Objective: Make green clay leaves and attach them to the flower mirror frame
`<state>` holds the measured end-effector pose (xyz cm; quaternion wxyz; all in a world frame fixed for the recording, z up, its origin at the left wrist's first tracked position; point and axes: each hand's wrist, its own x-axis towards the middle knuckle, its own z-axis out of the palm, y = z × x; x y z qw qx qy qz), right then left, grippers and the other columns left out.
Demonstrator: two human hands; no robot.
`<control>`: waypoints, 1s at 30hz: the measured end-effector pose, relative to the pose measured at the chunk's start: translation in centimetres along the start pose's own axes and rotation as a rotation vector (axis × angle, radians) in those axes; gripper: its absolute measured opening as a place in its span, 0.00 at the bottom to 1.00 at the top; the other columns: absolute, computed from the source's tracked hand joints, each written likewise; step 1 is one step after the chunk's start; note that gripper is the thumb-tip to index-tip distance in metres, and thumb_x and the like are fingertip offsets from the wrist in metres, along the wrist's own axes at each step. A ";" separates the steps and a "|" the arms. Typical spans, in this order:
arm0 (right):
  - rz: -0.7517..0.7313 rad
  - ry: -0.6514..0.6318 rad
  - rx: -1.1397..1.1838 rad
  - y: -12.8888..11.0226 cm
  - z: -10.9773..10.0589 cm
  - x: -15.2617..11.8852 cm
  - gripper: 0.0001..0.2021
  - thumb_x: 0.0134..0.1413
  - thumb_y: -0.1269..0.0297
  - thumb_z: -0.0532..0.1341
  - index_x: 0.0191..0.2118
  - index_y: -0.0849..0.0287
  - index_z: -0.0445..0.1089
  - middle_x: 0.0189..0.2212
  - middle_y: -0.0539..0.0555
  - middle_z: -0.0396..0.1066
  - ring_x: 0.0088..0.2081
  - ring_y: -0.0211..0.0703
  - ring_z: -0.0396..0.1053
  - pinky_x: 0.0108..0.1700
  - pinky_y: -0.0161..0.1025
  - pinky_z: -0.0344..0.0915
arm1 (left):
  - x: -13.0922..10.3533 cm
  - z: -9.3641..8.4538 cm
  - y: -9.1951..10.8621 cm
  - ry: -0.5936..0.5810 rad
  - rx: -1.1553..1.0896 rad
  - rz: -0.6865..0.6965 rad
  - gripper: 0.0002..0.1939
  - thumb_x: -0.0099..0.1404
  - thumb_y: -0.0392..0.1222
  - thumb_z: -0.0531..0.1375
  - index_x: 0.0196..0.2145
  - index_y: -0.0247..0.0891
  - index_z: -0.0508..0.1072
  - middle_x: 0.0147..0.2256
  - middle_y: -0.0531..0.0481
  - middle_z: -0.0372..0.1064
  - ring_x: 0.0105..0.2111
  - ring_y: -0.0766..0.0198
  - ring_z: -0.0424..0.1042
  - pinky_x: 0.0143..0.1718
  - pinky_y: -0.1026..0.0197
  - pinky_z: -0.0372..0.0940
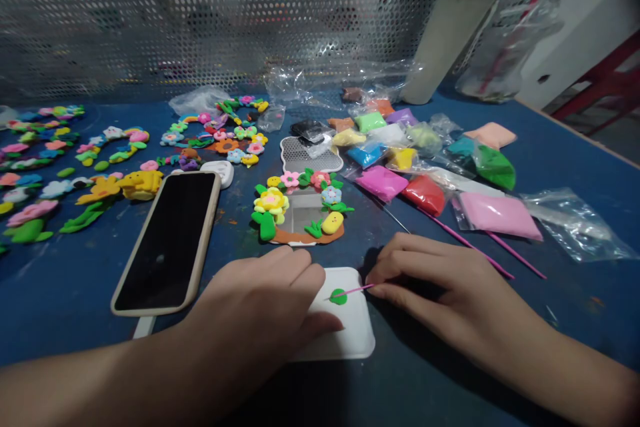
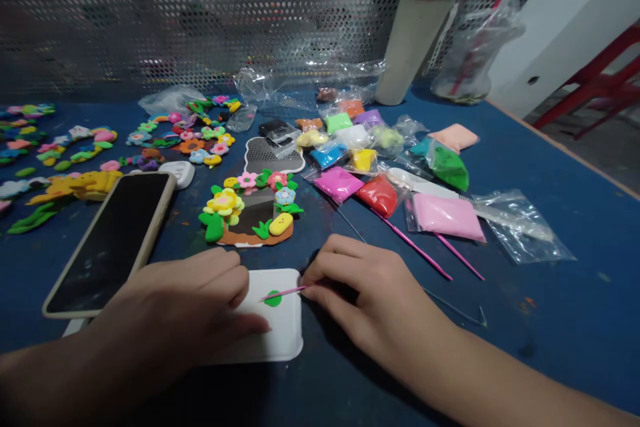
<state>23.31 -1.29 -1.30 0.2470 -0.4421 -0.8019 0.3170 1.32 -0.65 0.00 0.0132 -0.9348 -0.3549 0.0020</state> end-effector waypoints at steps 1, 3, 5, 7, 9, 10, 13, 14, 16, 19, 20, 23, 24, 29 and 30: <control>-0.005 -0.004 -0.001 0.0 0.0 0.1 0.08 0.55 0.76 0.59 0.30 0.57 0.71 0.30 0.50 0.71 0.32 0.36 0.70 0.33 0.32 0.65 | 0.1 0.0 0.0 -0.003 -0.005 -0.005 0.15 0.61 0.46 0.63 0.24 0.38 0.62 0.24 0.54 0.62 0.23 0.63 0.63 0.21 0.62 0.47; -0.014 -0.013 -0.008 0.0 0.0 0.1 0.08 0.56 0.76 0.59 0.30 0.57 0.70 0.29 0.50 0.70 0.31 0.36 0.69 0.32 0.31 0.65 | 0.2 -0.1 0.0 0.002 -0.026 -0.010 0.15 0.60 0.45 0.63 0.23 0.38 0.62 0.23 0.55 0.62 0.22 0.64 0.62 0.20 0.62 0.46; -0.016 -0.020 -0.021 -0.1 0.1 0.1 0.08 0.56 0.76 0.58 0.30 0.58 0.70 0.29 0.50 0.70 0.31 0.36 0.69 0.32 0.31 0.65 | 0.2 0.0 -0.1 -0.005 -0.048 -0.009 0.15 0.59 0.45 0.64 0.23 0.38 0.62 0.23 0.55 0.62 0.21 0.65 0.61 0.20 0.63 0.46; -0.013 -0.023 -0.034 -0.1 0.1 0.1 0.08 0.56 0.76 0.58 0.30 0.57 0.70 0.29 0.50 0.70 0.30 0.36 0.69 0.32 0.31 0.65 | 0.2 0.1 -0.2 -0.010 -0.064 -0.004 0.16 0.58 0.45 0.65 0.23 0.38 0.62 0.23 0.55 0.61 0.20 0.65 0.60 0.20 0.63 0.46; -0.005 -0.024 -0.040 -0.1 0.1 0.0 0.08 0.55 0.76 0.58 0.30 0.57 0.70 0.29 0.50 0.70 0.31 0.36 0.69 0.32 0.31 0.65 | 0.1 0.3 -0.2 0.003 -0.050 0.008 0.16 0.59 0.47 0.64 0.23 0.38 0.62 0.23 0.55 0.61 0.21 0.64 0.61 0.21 0.62 0.47; -0.002 -0.024 -0.038 -0.1 0.1 0.0 0.07 0.55 0.76 0.59 0.30 0.57 0.70 0.29 0.50 0.70 0.31 0.36 0.69 0.32 0.31 0.65 | 0.0 0.4 -0.2 0.012 -0.035 0.013 0.16 0.60 0.48 0.63 0.23 0.38 0.62 0.23 0.54 0.61 0.22 0.64 0.62 0.21 0.62 0.47; -0.001 -0.017 -0.022 -0.1 0.0 0.1 0.07 0.55 0.76 0.59 0.31 0.57 0.70 0.30 0.50 0.71 0.31 0.37 0.70 0.32 0.31 0.65 | -0.1 0.4 -0.1 0.017 -0.005 0.014 0.14 0.63 0.47 0.60 0.25 0.38 0.63 0.24 0.54 0.62 0.24 0.62 0.63 0.21 0.62 0.47; -0.001 -0.014 -0.019 -0.1 0.0 0.1 0.07 0.55 0.76 0.59 0.31 0.57 0.70 0.30 0.50 0.71 0.31 0.37 0.70 0.32 0.31 0.65 | -0.1 0.3 -0.1 0.015 -0.008 0.011 0.14 0.63 0.46 0.60 0.25 0.38 0.63 0.24 0.54 0.62 0.24 0.62 0.63 0.21 0.62 0.47; -0.001 -0.010 -0.015 -0.1 0.0 0.1 0.07 0.55 0.76 0.59 0.30 0.57 0.70 0.30 0.50 0.71 0.31 0.36 0.70 0.32 0.31 0.65 | 0.0 0.2 0.0 0.011 -0.020 0.006 0.13 0.62 0.45 0.61 0.25 0.38 0.63 0.24 0.54 0.62 0.23 0.63 0.63 0.21 0.62 0.47; 0.001 -0.019 -0.014 -0.1 0.0 0.0 0.07 0.55 0.76 0.59 0.30 0.57 0.70 0.29 0.50 0.70 0.31 0.36 0.69 0.32 0.31 0.65 | 0.1 0.3 -0.1 0.019 -0.031 0.005 0.13 0.61 0.45 0.62 0.25 0.38 0.63 0.24 0.54 0.62 0.22 0.63 0.62 0.21 0.62 0.47; 0.002 -0.023 -0.015 -0.1 0.0 0.0 0.07 0.55 0.76 0.59 0.30 0.57 0.70 0.29 0.50 0.70 0.31 0.36 0.69 0.32 0.31 0.65 | 0.1 0.3 -0.1 0.022 -0.032 0.009 0.13 0.61 0.45 0.62 0.25 0.38 0.63 0.24 0.54 0.62 0.22 0.63 0.62 0.21 0.62 0.47; 0.004 -0.034 -0.017 -0.1 0.0 0.0 0.07 0.55 0.76 0.59 0.30 0.57 0.70 0.29 0.50 0.70 0.30 0.36 0.69 0.32 0.31 0.64 | 0.1 0.5 -0.2 0.034 -0.029 0.009 0.13 0.61 0.45 0.61 0.24 0.38 0.63 0.24 0.54 0.62 0.22 0.63 0.62 0.21 0.62 0.47; 0.004 -0.033 -0.016 -0.1 0.1 0.0 0.07 0.55 0.76 0.59 0.30 0.57 0.69 0.29 0.49 0.69 0.30 0.36 0.69 0.32 0.31 0.64 | 0.2 0.5 -0.2 0.036 -0.033 0.009 0.14 0.61 0.46 0.62 0.23 0.38 0.63 0.23 0.54 0.62 0.21 0.64 0.61 0.20 0.62 0.46; 0.009 -0.035 -0.026 -0.1 0.1 0.1 0.07 0.55 0.76 0.59 0.30 0.57 0.69 0.29 0.49 0.69 0.30 0.35 0.68 0.32 0.31 0.64 | 0.2 0.2 0.0 0.021 -0.026 0.013 0.15 0.60 0.44 0.63 0.22 0.38 0.62 0.21 0.55 0.60 0.19 0.66 0.58 0.20 0.63 0.45; 0.008 -0.037 -0.029 -0.1 0.1 0.1 0.08 0.55 0.76 0.59 0.30 0.57 0.69 0.29 0.49 0.68 0.30 0.35 0.68 0.31 0.31 0.64 | 0.2 0.2 0.1 0.027 -0.032 0.019 0.15 0.60 0.43 0.63 0.22 0.38 0.62 0.21 0.55 0.60 0.19 0.66 0.58 0.20 0.63 0.45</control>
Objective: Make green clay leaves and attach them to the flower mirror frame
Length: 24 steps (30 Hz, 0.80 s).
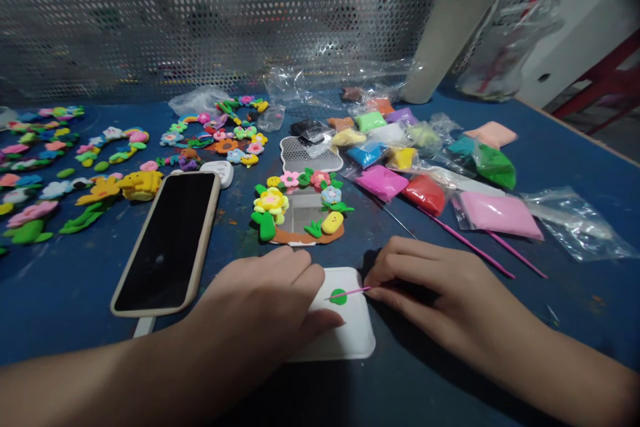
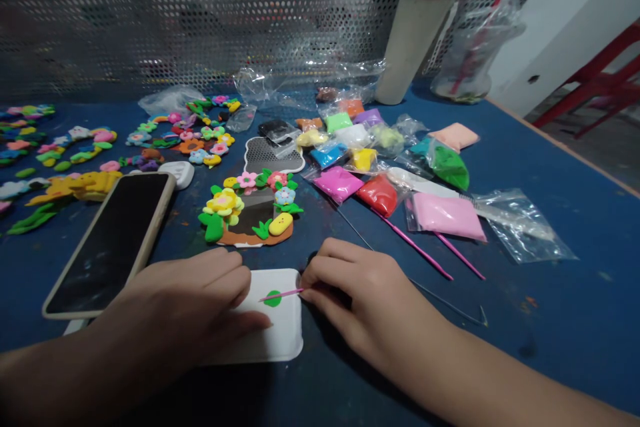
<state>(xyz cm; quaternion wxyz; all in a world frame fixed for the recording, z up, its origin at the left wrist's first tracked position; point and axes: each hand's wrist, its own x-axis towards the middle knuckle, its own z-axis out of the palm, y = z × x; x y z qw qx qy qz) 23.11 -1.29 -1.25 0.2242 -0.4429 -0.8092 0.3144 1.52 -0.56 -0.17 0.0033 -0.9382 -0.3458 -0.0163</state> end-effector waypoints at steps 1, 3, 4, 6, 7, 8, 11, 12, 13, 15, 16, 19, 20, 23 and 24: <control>-0.003 -0.003 -0.004 0.0 0.0 0.0 0.08 0.55 0.77 0.58 0.30 0.57 0.69 0.29 0.50 0.68 0.30 0.36 0.68 0.31 0.31 0.63 | 0.0 0.0 0.0 0.012 -0.005 0.004 0.15 0.59 0.44 0.63 0.22 0.38 0.62 0.21 0.54 0.60 0.19 0.65 0.58 0.19 0.63 0.44; -0.011 -0.010 -0.019 -0.1 0.0 -0.1 0.08 0.56 0.77 0.57 0.31 0.58 0.69 0.29 0.50 0.68 0.30 0.36 0.67 0.31 0.31 0.63 | 0.0 0.0 0.0 0.018 -0.002 0.013 0.15 0.59 0.44 0.64 0.22 0.38 0.62 0.22 0.54 0.60 0.19 0.65 0.58 0.20 0.62 0.44; -0.018 -0.014 -0.034 -0.1 0.0 -0.1 0.08 0.56 0.77 0.57 0.31 0.58 0.69 0.30 0.51 0.68 0.30 0.36 0.67 0.31 0.31 0.63 | 0.0 0.0 0.0 0.006 0.004 0.016 0.15 0.59 0.44 0.63 0.22 0.38 0.63 0.22 0.54 0.61 0.20 0.64 0.59 0.20 0.62 0.44; -0.049 -0.020 -0.085 -0.2 0.0 -0.2 0.09 0.57 0.77 0.55 0.31 0.59 0.70 0.30 0.52 0.68 0.30 0.36 0.67 0.31 0.32 0.64 | 0.0 0.0 0.0 -0.012 0.013 0.007 0.14 0.60 0.44 0.63 0.22 0.38 0.63 0.22 0.54 0.61 0.20 0.64 0.60 0.20 0.62 0.44; -0.071 -0.020 -0.126 -0.2 0.1 -0.3 0.10 0.57 0.77 0.54 0.32 0.60 0.70 0.30 0.53 0.67 0.29 0.37 0.67 0.31 0.33 0.64 | 0.0 0.0 0.0 -0.014 0.016 0.002 0.14 0.60 0.43 0.63 0.22 0.38 0.63 0.22 0.54 0.61 0.20 0.64 0.59 0.20 0.62 0.44; -0.097 -0.012 -0.174 -0.3 0.1 -0.4 0.11 0.58 0.77 0.52 0.32 0.60 0.71 0.30 0.53 0.67 0.29 0.38 0.66 0.30 0.34 0.63 | -0.1 0.0 0.0 -0.004 0.017 0.002 0.14 0.59 0.43 0.63 0.22 0.39 0.63 0.22 0.54 0.61 0.20 0.64 0.59 0.20 0.62 0.44; -0.175 0.039 -0.316 -0.6 0.2 -0.5 0.14 0.59 0.76 0.50 0.31 0.61 0.72 0.27 0.54 0.67 0.27 0.40 0.64 0.28 0.36 0.62 | -0.2 -0.1 -0.1 0.028 0.018 0.000 0.15 0.58 0.44 0.65 0.22 0.39 0.63 0.22 0.56 0.60 0.20 0.65 0.59 0.20 0.62 0.44; -0.194 0.054 -0.354 -0.7 0.2 -0.4 0.15 0.59 0.76 0.50 0.29 0.61 0.72 0.26 0.54 0.67 0.27 0.41 0.64 0.27 0.36 0.61 | -0.2 -0.1 -0.1 0.026 0.017 0.002 0.15 0.57 0.43 0.65 0.22 0.39 0.62 0.21 0.56 0.60 0.19 0.65 0.59 0.20 0.63 0.44; -0.214 0.062 -0.383 -1.0 0.2 -0.4 0.15 0.58 0.76 0.50 0.28 0.61 0.71 0.26 0.54 0.67 0.26 0.41 0.63 0.26 0.37 0.61 | -0.2 -0.1 -0.1 0.026 0.015 -0.004 0.15 0.57 0.43 0.65 0.22 0.39 0.62 0.21 0.56 0.59 0.19 0.65 0.58 0.20 0.63 0.44; -0.260 0.076 -0.443 -1.5 0.1 -0.2 0.15 0.58 0.77 0.51 0.26 0.60 0.71 0.25 0.54 0.67 0.26 0.42 0.63 0.26 0.37 0.59 | -0.2 -0.2 -0.1 0.023 -0.002 -0.001 0.16 0.57 0.44 0.65 0.22 0.39 0.61 0.21 0.56 0.59 0.18 0.66 0.58 0.19 0.63 0.44; -0.288 0.088 -0.482 -1.9 0.1 -0.1 0.16 0.58 0.78 0.50 0.26 0.60 0.71 0.25 0.54 0.67 0.26 0.42 0.62 0.25 0.38 0.59 | -0.2 -0.2 -0.1 0.032 -0.007 -0.001 0.16 0.57 0.44 0.65 0.21 0.39 0.61 0.21 0.56 0.58 0.18 0.66 0.57 0.19 0.63 0.44; -0.372 0.122 -0.603 -2.8 -0.1 0.1 0.20 0.58 0.80 0.46 0.28 0.60 0.72 0.25 0.55 0.68 0.26 0.45 0.62 0.26 0.40 0.59 | 0.0 0.0 0.0 0.063 -0.006 -0.030 0.12 0.58 0.41 0.63 0.23 0.38 0.62 0.22 0.55 0.59 0.20 0.65 0.59 0.20 0.63 0.46; -0.388 0.122 -0.628 -3.0 -0.1 0.1 0.21 0.59 0.80 0.45 0.28 0.60 0.73 0.25 0.55 0.68 0.26 0.45 0.62 0.26 0.40 0.58 | 0.1 0.1 0.1 0.066 -0.011 -0.043 0.09 0.58 0.40 0.62 0.25 0.39 0.64 0.24 0.54 0.60 0.22 0.64 0.61 0.20 0.63 0.46; -0.405 0.114 -0.638 -3.0 -0.2 0.0 0.21 0.60 0.79 0.44 0.29 0.59 0.73 0.25 0.55 0.68 0.26 0.46 0.62 0.27 0.41 0.58 | 0.4 0.2 0.2 -0.010 -0.075 -0.088 0.04 0.58 0.35 0.61 0.33 0.40 0.69 0.28 0.53 0.63 0.25 0.64 0.64 0.20 0.64 0.48; -0.397 0.117 -0.627 -2.8 -0.2 0.0 0.20 0.61 0.78 0.45 0.29 0.60 0.72 0.26 0.55 0.68 0.26 0.45 0.62 0.27 0.41 0.58 | 0.5 0.3 0.3 -0.037 -0.108 -0.095 0.06 0.58 0.34 0.61 0.34 0.41 0.70 0.29 0.53 0.63 0.25 0.64 0.64 0.20 0.65 0.48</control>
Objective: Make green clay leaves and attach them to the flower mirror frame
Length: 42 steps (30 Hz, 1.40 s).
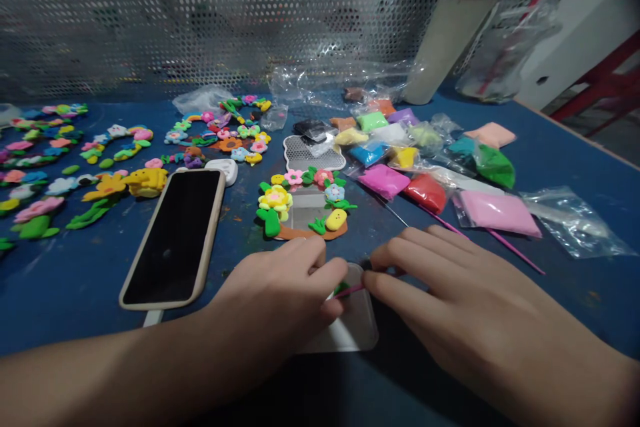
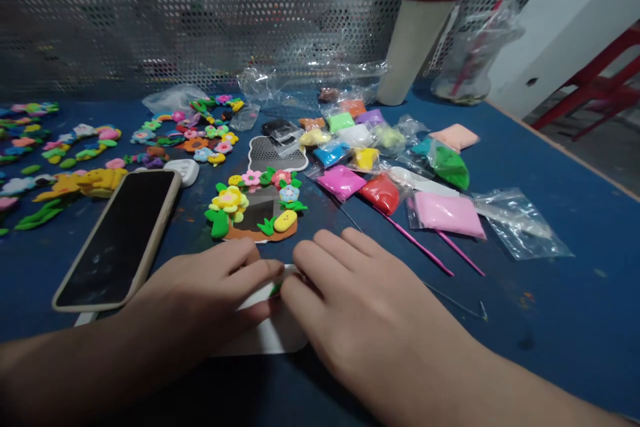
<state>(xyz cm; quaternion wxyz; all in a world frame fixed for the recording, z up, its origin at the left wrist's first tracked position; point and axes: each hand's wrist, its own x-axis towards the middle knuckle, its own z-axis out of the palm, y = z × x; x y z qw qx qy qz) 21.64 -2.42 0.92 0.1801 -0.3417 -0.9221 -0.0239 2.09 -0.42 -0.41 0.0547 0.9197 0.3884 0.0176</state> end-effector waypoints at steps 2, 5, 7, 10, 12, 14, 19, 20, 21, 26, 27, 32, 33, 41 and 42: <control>0.034 -0.002 0.055 0.3 0.2 -0.3 0.18 0.61 0.76 0.47 0.29 0.60 0.71 0.27 0.54 0.68 0.27 0.45 0.62 0.28 0.40 0.58 | 0.1 0.0 0.1 -0.027 -0.047 0.001 0.07 0.58 0.34 0.61 0.35 0.42 0.72 0.28 0.54 0.63 0.24 0.66 0.62 0.20 0.65 0.48; 0.103 -0.030 0.173 0.9 0.5 -0.8 0.13 0.61 0.73 0.51 0.30 0.59 0.70 0.28 0.53 0.67 0.29 0.43 0.61 0.30 0.39 0.59 | 0.1 0.0 0.1 0.023 -0.056 0.026 0.06 0.59 0.35 0.61 0.36 0.42 0.72 0.28 0.54 0.63 0.24 0.66 0.61 0.19 0.65 0.47; 0.120 -0.040 0.206 1.3 0.5 -0.9 0.12 0.60 0.74 0.52 0.32 0.59 0.70 0.28 0.52 0.67 0.29 0.43 0.62 0.31 0.39 0.60 | 0.0 0.0 0.1 0.039 -0.041 0.032 0.05 0.59 0.36 0.61 0.35 0.41 0.72 0.28 0.54 0.64 0.24 0.65 0.62 0.19 0.65 0.48; 0.147 -0.017 0.225 1.8 0.5 -1.0 0.11 0.60 0.75 0.52 0.34 0.60 0.71 0.27 0.52 0.68 0.29 0.42 0.64 0.32 0.39 0.61 | -0.1 0.0 0.2 0.052 -0.020 0.019 0.04 0.59 0.37 0.62 0.34 0.41 0.71 0.29 0.53 0.65 0.27 0.63 0.65 0.21 0.63 0.51; 0.185 0.001 0.267 1.9 0.6 -1.0 0.10 0.59 0.75 0.53 0.35 0.61 0.71 0.28 0.52 0.69 0.30 0.41 0.65 0.31 0.37 0.62 | -0.3 0.0 0.2 0.069 0.001 0.005 0.06 0.58 0.39 0.63 0.34 0.40 0.70 0.30 0.53 0.66 0.29 0.61 0.66 0.22 0.62 0.53; 0.204 0.009 0.319 1.8 0.8 -1.0 0.10 0.59 0.75 0.54 0.35 0.60 0.72 0.28 0.52 0.69 0.30 0.40 0.65 0.31 0.36 0.62 | -0.5 -0.1 0.2 0.073 0.011 -0.009 0.09 0.58 0.42 0.64 0.34 0.39 0.69 0.30 0.52 0.66 0.29 0.59 0.67 0.23 0.61 0.54; 0.202 0.044 0.379 1.3 1.2 -0.9 0.10 0.58 0.74 0.54 0.35 0.60 0.74 0.27 0.53 0.70 0.29 0.41 0.67 0.29 0.36 0.64 | -1.1 -0.6 -0.4 0.118 -0.047 0.054 0.05 0.62 0.36 0.60 0.30 0.41 0.66 0.28 0.54 0.64 0.27 0.61 0.66 0.22 0.62 0.52; 0.222 0.058 0.398 1.2 1.1 -0.9 0.10 0.57 0.74 0.55 0.35 0.60 0.74 0.27 0.53 0.71 0.30 0.40 0.68 0.30 0.35 0.64 | -1.0 -0.7 -0.6 0.135 -0.055 0.065 0.06 0.63 0.35 0.58 0.29 0.41 0.65 0.27 0.54 0.63 0.27 0.62 0.65 0.21 0.62 0.51; 0.257 0.072 0.439 1.1 1.0 -0.9 0.08 0.56 0.74 0.57 0.36 0.59 0.74 0.28 0.52 0.72 0.30 0.39 0.69 0.30 0.34 0.65 | -0.9 -0.8 -0.7 0.144 -0.060 0.062 0.07 0.63 0.33 0.58 0.28 0.41 0.65 0.27 0.55 0.63 0.26 0.62 0.64 0.21 0.62 0.51; 0.498 0.140 0.989 0.8 0.0 -0.8 0.08 0.53 0.67 0.64 0.39 0.50 0.71 0.27 0.44 0.74 0.23 0.31 0.69 0.25 0.25 0.66 | 0.0 -1.0 -1.2 0.245 -0.292 -0.038 0.09 0.65 0.32 0.55 0.26 0.38 0.65 0.25 0.57 0.61 0.23 0.69 0.62 0.22 0.66 0.53; 0.496 0.147 1.087 0.7 0.0 -0.7 0.09 0.52 0.66 0.64 0.41 0.48 0.70 0.26 0.43 0.73 0.22 0.30 0.68 0.24 0.25 0.66 | 0.0 -1.0 -1.1 0.247 -0.381 -0.042 0.09 0.66 0.33 0.55 0.26 0.38 0.65 0.25 0.58 0.61 0.24 0.70 0.62 0.23 0.67 0.53; 0.414 0.122 0.944 -0.6 0.6 -0.4 0.06 0.54 0.73 0.59 0.35 0.55 0.70 0.26 0.47 0.72 0.26 0.33 0.69 0.29 0.28 0.67 | -0.4 -0.6 -1.2 0.115 -0.526 0.080 0.10 0.69 0.39 0.51 0.29 0.39 0.66 0.27 0.57 0.64 0.27 0.70 0.63 0.26 0.68 0.55; 0.421 0.129 0.890 -0.9 0.8 -0.4 0.06 0.55 0.74 0.58 0.33 0.56 0.70 0.26 0.47 0.72 0.27 0.33 0.70 0.29 0.28 0.67 | -0.4 -0.6 -1.3 0.075 -0.472 0.078 0.10 0.69 0.39 0.51 0.30 0.39 0.66 0.27 0.57 0.64 0.27 0.69 0.63 0.26 0.67 0.54; 0.363 0.053 0.601 -2.1 1.8 -1.4 0.08 0.57 0.75 0.55 0.36 0.57 0.69 0.28 0.48 0.74 0.29 0.33 0.73 0.31 0.26 0.69 | -0.2 -0.8 -2.1 -0.080 -0.074 0.066 0.04 0.62 0.35 0.60 0.30 0.39 0.66 0.28 0.55 0.63 0.29 0.64 0.63 0.24 0.64 0.50; 0.336 0.061 0.553 -2.2 2.0 -1.4 0.08 0.58 0.74 0.54 0.35 0.57 0.68 0.27 0.48 0.74 0.27 0.33 0.72 0.29 0.26 0.68 | -0.2 -0.6 -2.1 -0.082 -0.066 0.067 0.05 0.62 0.35 0.60 0.30 0.38 0.66 0.28 0.55 0.63 0.30 0.64 0.64 0.24 0.63 0.50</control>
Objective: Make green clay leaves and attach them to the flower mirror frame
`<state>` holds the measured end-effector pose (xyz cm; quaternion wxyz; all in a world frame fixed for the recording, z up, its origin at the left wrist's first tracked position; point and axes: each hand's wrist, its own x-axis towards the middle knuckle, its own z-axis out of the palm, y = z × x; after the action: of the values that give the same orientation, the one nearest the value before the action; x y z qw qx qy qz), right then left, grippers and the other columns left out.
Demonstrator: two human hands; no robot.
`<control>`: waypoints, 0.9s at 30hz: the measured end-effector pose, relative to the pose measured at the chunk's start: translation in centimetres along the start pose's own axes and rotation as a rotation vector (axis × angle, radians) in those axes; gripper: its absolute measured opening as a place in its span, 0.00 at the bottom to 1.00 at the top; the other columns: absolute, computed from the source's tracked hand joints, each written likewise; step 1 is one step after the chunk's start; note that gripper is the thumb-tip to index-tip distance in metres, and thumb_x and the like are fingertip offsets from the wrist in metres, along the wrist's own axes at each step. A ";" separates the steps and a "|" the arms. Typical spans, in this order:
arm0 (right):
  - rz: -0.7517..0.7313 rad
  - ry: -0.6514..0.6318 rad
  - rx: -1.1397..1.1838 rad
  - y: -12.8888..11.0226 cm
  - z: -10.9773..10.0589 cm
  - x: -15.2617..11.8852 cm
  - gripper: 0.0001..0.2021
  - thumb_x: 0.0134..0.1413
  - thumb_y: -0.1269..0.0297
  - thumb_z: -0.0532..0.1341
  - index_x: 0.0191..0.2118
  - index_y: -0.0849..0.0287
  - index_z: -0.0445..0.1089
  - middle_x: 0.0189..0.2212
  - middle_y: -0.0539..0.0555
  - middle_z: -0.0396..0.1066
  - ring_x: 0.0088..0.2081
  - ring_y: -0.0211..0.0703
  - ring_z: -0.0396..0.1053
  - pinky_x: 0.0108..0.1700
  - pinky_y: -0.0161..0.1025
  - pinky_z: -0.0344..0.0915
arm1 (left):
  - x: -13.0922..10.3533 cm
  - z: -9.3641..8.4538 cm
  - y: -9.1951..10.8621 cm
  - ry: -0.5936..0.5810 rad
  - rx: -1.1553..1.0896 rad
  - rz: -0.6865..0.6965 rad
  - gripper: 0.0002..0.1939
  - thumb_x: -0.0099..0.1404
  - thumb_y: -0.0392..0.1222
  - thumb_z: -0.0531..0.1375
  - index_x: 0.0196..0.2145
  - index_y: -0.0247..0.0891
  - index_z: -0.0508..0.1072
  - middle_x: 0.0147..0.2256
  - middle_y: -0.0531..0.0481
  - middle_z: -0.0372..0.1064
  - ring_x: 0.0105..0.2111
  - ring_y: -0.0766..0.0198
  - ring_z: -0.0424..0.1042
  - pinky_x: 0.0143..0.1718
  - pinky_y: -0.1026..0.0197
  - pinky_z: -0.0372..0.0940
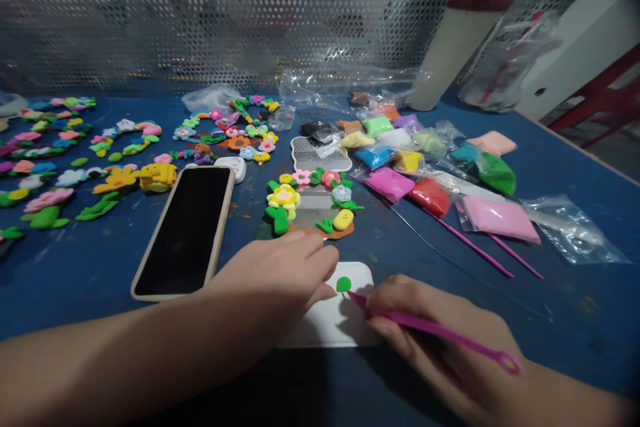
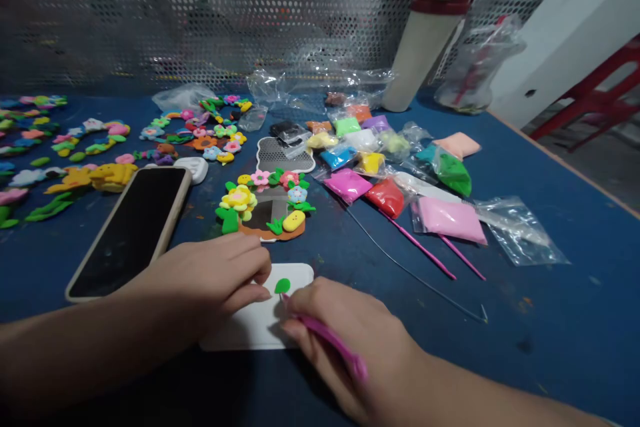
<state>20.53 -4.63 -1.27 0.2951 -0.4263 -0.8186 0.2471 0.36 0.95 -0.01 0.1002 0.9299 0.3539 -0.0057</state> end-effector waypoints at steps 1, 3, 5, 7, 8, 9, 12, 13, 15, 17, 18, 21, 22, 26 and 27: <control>-0.043 0.021 -0.035 0.0 0.3 0.0 0.08 0.60 0.72 0.53 0.34 0.57 0.68 0.25 0.47 0.74 0.25 0.33 0.72 0.28 0.26 0.68 | 0.0 0.1 -0.1 -0.002 -0.002 0.001 0.05 0.62 0.35 0.60 0.30 0.38 0.66 0.29 0.55 0.64 0.30 0.64 0.64 0.24 0.63 0.50; -0.116 0.070 -0.078 0.0 0.8 0.2 0.12 0.65 0.65 0.49 0.33 0.57 0.67 0.22 0.47 0.73 0.22 0.33 0.71 0.26 0.27 0.67 | 0.0 0.3 -0.2 0.002 -0.016 0.009 0.05 0.63 0.36 0.60 0.30 0.38 0.66 0.29 0.55 0.64 0.31 0.63 0.64 0.25 0.63 0.51; -0.149 0.088 -0.091 0.1 1.2 0.4 0.17 0.67 0.60 0.46 0.32 0.57 0.67 0.21 0.48 0.72 0.21 0.33 0.70 0.25 0.27 0.66 | 0.0 0.5 -0.3 0.015 -0.026 0.016 0.05 0.63 0.36 0.60 0.30 0.38 0.66 0.29 0.55 0.64 0.32 0.63 0.65 0.27 0.63 0.52; -0.124 0.065 -0.122 0.2 1.5 0.5 0.19 0.67 0.58 0.45 0.30 0.57 0.66 0.21 0.48 0.71 0.20 0.33 0.69 0.23 0.27 0.65 | 0.1 0.6 -0.3 0.036 -0.025 0.015 0.06 0.63 0.36 0.60 0.30 0.38 0.66 0.30 0.54 0.64 0.33 0.62 0.65 0.27 0.62 0.53; -0.113 0.054 -0.136 0.3 1.6 0.5 0.19 0.68 0.58 0.44 0.30 0.57 0.66 0.21 0.48 0.71 0.20 0.33 0.69 0.23 0.27 0.65 | 0.1 0.6 -0.4 0.048 -0.026 0.014 0.06 0.63 0.36 0.61 0.29 0.38 0.66 0.29 0.54 0.64 0.33 0.62 0.65 0.27 0.62 0.52; -0.113 0.054 -0.142 0.5 1.7 0.5 0.20 0.68 0.58 0.44 0.29 0.57 0.66 0.20 0.47 0.71 0.20 0.33 0.69 0.23 0.27 0.65 | 0.1 0.7 -0.4 0.060 -0.027 0.015 0.06 0.63 0.36 0.60 0.29 0.38 0.66 0.29 0.54 0.64 0.32 0.62 0.64 0.27 0.62 0.52; -0.115 0.070 -0.119 0.9 1.9 0.2 0.16 0.67 0.60 0.46 0.32 0.56 0.66 0.22 0.47 0.72 0.21 0.33 0.70 0.24 0.28 0.65 | 0.2 0.9 -0.5 0.087 -0.030 0.023 0.06 0.63 0.36 0.60 0.29 0.38 0.66 0.28 0.54 0.63 0.31 0.63 0.63 0.26 0.62 0.51; -0.116 0.070 -0.105 1.0 1.9 0.0 0.15 0.67 0.61 0.47 0.33 0.56 0.67 0.23 0.47 0.72 0.22 0.33 0.71 0.24 0.28 0.65 | 0.2 0.9 -0.5 0.089 -0.030 0.025 0.06 0.63 0.36 0.59 0.29 0.38 0.66 0.28 0.55 0.62 0.30 0.63 0.63 0.26 0.62 0.51; -0.104 0.067 -0.098 1.1 2.1 -0.2 0.12 0.65 0.63 0.48 0.34 0.55 0.67 0.23 0.48 0.73 0.22 0.34 0.71 0.24 0.29 0.65 | 0.2 1.0 -0.4 0.088 -0.035 0.030 0.06 0.64 0.36 0.59 0.29 0.38 0.66 0.27 0.55 0.62 0.30 0.64 0.63 0.26 0.62 0.51; -0.107 0.077 -0.108 1.2 2.1 -0.3 0.12 0.65 0.64 0.49 0.33 0.55 0.67 0.24 0.48 0.73 0.23 0.34 0.71 0.23 0.29 0.65 | 0.1 1.0 -0.4 0.091 -0.036 0.026 0.06 0.64 0.36 0.59 0.29 0.38 0.66 0.27 0.55 0.62 0.29 0.64 0.63 0.26 0.62 0.51; -0.110 0.087 -0.115 1.1 2.1 -0.3 0.12 0.65 0.64 0.49 0.33 0.55 0.67 0.23 0.48 0.73 0.23 0.34 0.71 0.23 0.29 0.65 | 0.1 1.0 -0.4 0.092 -0.037 0.020 0.06 0.64 0.36 0.59 0.29 0.37 0.66 0.27 0.55 0.62 0.29 0.64 0.63 0.26 0.62 0.51; -0.108 0.097 -0.116 1.0 2.2 -0.1 0.13 0.65 0.63 0.49 0.32 0.55 0.67 0.22 0.47 0.72 0.21 0.34 0.70 0.23 0.29 0.65 | 0.2 0.9 -0.4 0.073 -0.057 0.004 0.05 0.65 0.38 0.58 0.31 0.37 0.67 0.27 0.55 0.63 0.29 0.64 0.63 0.26 0.63 0.51; -0.098 0.091 -0.113 1.0 2.2 -0.1 0.13 0.65 0.63 0.49 0.31 0.55 0.67 0.21 0.47 0.72 0.20 0.34 0.70 0.22 0.29 0.65 | 0.2 0.8 -0.5 0.062 -0.070 0.001 0.03 0.65 0.38 0.58 0.33 0.38 0.68 0.29 0.55 0.64 0.30 0.64 0.64 0.26 0.63 0.52; -0.080 0.071 -0.094 1.1 2.2 0.1 0.12 0.64 0.65 0.49 0.32 0.55 0.67 0.23 0.48 0.73 0.21 0.34 0.71 0.21 0.29 0.65 | 0.4 0.7 -0.8 0.052 -0.134 0.019 0.08 0.65 0.39 0.58 0.43 0.45 0.70 0.35 0.55 0.65 0.35 0.65 0.65 0.29 0.65 0.53; -0.080 0.069 -0.077 1.1 2.2 0.1 0.11 0.63 0.66 0.50 0.33 0.55 0.67 0.24 0.48 0.74 0.22 0.34 0.71 0.23 0.29 0.66 | 0.4 0.7 -0.9 0.064 -0.144 0.030 0.10 0.65 0.39 0.58 0.44 0.48 0.71 0.35 0.56 0.64 0.34 0.66 0.65 0.29 0.66 0.53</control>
<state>19.59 -4.34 -3.47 0.3161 -0.4126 -0.8333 0.1884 0.14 1.76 -0.88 0.1554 0.9252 0.3423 0.0508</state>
